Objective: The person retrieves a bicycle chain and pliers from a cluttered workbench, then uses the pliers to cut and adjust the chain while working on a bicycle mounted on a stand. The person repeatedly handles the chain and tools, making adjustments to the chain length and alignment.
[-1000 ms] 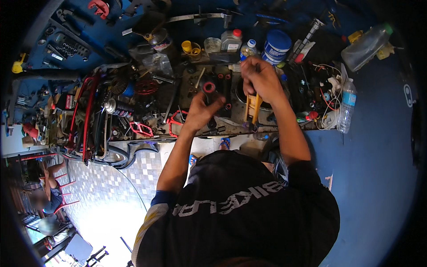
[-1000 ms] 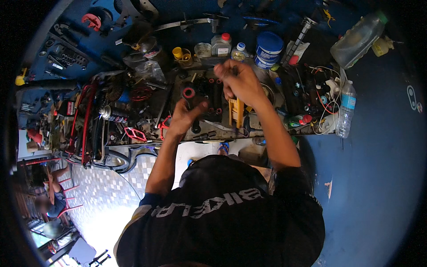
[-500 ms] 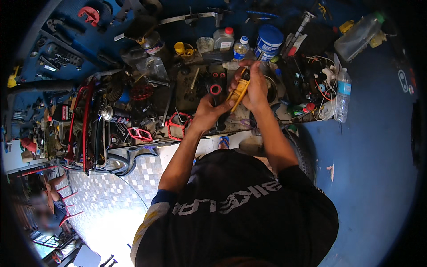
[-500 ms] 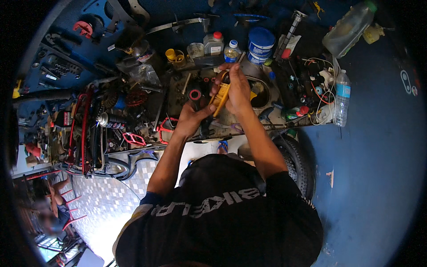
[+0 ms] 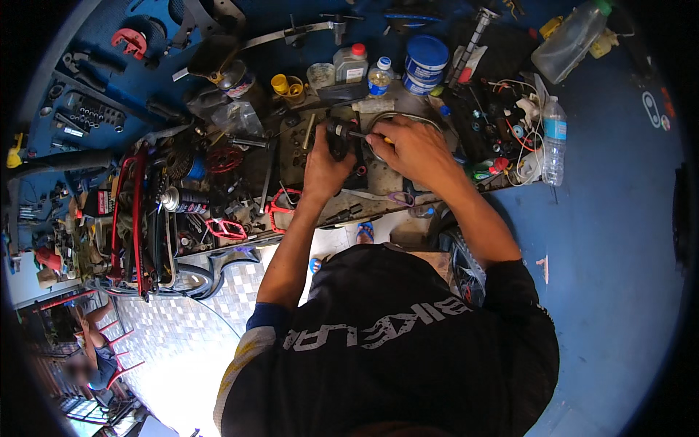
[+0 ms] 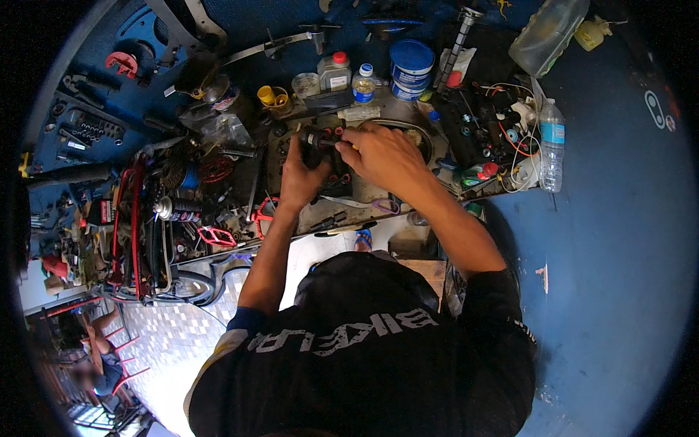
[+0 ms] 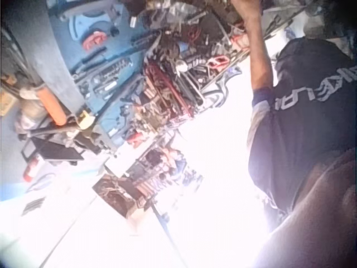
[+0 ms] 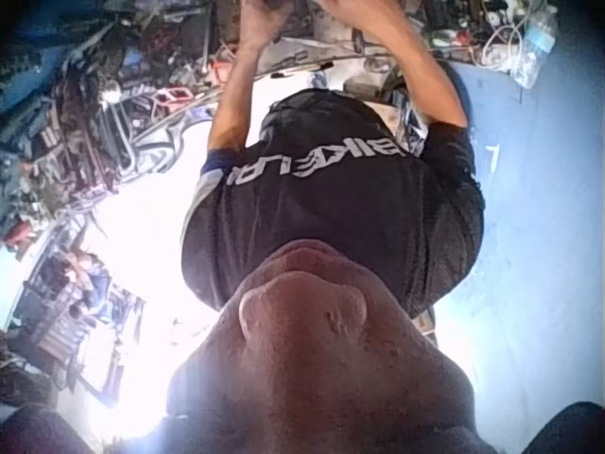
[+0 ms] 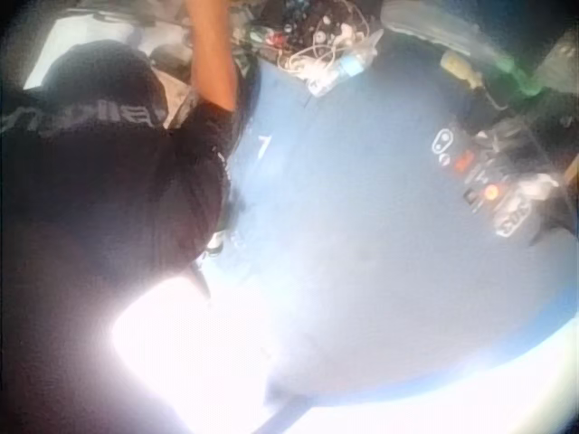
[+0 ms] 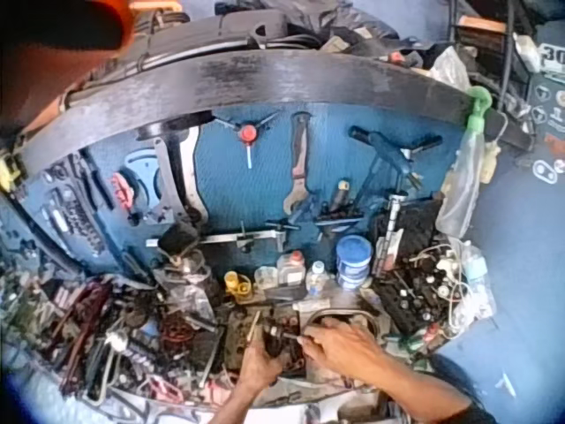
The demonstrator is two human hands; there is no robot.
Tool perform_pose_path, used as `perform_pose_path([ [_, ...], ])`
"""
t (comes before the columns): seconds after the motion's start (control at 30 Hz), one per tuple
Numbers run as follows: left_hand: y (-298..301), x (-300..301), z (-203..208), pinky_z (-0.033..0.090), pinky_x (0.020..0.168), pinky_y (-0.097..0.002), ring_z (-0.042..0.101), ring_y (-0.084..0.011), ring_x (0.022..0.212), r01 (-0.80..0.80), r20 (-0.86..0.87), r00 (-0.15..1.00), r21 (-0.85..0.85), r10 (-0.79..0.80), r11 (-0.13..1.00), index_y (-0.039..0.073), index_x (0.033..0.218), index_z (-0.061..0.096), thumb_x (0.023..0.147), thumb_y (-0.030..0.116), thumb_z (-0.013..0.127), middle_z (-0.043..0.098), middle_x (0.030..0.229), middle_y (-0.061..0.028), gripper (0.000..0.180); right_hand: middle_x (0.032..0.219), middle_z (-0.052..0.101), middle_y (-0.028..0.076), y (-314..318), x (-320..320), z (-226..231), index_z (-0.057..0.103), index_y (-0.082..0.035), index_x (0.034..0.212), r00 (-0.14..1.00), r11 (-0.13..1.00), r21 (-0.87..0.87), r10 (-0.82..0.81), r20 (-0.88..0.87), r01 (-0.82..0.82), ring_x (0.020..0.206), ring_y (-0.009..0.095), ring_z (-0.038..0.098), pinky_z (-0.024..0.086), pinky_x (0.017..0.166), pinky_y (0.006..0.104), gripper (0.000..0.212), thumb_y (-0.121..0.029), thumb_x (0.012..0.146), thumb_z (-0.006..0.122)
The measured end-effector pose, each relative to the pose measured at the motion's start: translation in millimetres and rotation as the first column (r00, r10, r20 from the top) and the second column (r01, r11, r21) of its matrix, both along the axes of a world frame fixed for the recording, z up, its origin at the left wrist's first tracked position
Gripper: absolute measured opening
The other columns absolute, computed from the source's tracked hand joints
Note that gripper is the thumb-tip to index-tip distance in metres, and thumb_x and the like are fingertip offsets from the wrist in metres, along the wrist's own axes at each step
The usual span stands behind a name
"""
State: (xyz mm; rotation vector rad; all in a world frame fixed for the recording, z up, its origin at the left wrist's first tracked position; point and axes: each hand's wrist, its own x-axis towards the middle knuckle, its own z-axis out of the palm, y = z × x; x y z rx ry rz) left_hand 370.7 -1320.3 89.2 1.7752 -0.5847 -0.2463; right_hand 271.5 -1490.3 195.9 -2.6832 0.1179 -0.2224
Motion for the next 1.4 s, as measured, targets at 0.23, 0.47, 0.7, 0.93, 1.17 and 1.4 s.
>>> perform_pose_path([
  [0.23,-7,-3,-6,0.056,0.081,-0.0523,0.069,-0.0483,0.095,0.068,0.058,0.995,0.159,-0.078,0.985,-0.001,0.132,0.046,0.083,0.015,0.072,0.072,0.096,-0.0283,0.058,0.093,0.069,0.018,-5,3,-2,0.072,-0.008,0.103,0.995,0.997,-0.079,0.004,-0.100,-0.012,0.085,0.041,0.069,0.054,0.075,0.0531,0.028,-0.034,0.100,0.062],
  [0.47,-18,-23,-1,0.057,0.078,-0.0534,0.070,-0.0496,0.093,0.077,0.058,0.994,0.229,-0.093,0.970,-0.005,0.131,0.046,0.086,0.015,0.071,0.072,0.096,-0.0309,0.056,0.096,0.067,0.021,-2,1,-37,0.067,-0.006,0.107,0.999,0.998,-0.058,-0.026,-0.026,0.025,0.082,0.046,0.070,0.056,0.074,0.0564,0.029,-0.032,0.102,0.057],
  [0.7,-19,-13,6,0.056,0.081,-0.0516,0.071,-0.0465,0.096,0.025,-0.020,1.000,0.229,-0.021,0.973,0.009,0.156,0.025,0.087,0.014,0.072,0.073,0.100,-0.0271,0.083,0.100,0.067,0.022,-13,1,-38,0.066,-0.004,0.105,0.998,0.996,0.062,-0.057,-0.038,0.059,0.088,0.048,0.069,0.055,0.077,0.0587,0.030,-0.032,0.103,0.055],
  [0.93,-32,-24,-2,0.054,0.085,-0.0591,0.067,-0.0537,0.095,0.097,0.018,0.994,0.286,-0.107,0.953,0.013,0.159,0.016,0.085,0.015,0.070,0.072,0.101,-0.0297,0.092,0.098,0.065,0.021,-3,6,-48,0.061,-0.003,0.096,0.980,0.980,0.027,-0.196,0.035,0.196,0.088,0.046,0.066,0.053,0.075,0.0567,0.026,-0.028,0.103,0.057],
  [1.17,-30,-14,-8,0.053,0.095,-0.0468,0.069,-0.0401,0.112,0.048,-0.114,0.993,0.182,-0.027,0.982,0.013,0.158,0.025,0.088,0.010,0.070,0.069,0.121,-0.0267,0.083,0.099,0.065,0.022,-2,-3,-41,0.062,-0.002,0.101,0.966,0.970,-0.039,-0.236,0.109,0.241,0.075,0.046,0.070,0.057,0.063,0.0562,0.030,-0.031,0.103,0.056],
  [1.4,-31,-16,-8,0.052,0.100,-0.0432,0.066,-0.0346,0.119,0.050,-0.142,0.989,0.124,-0.032,0.991,0.012,0.158,0.028,0.088,0.010,0.071,0.064,0.131,-0.0249,0.082,0.103,0.066,0.021,-9,0,-27,0.063,-0.004,0.102,0.974,0.974,-0.067,-0.212,0.078,0.217,0.081,0.046,0.070,0.058,0.070,0.0561,0.027,-0.030,0.101,0.059],
])
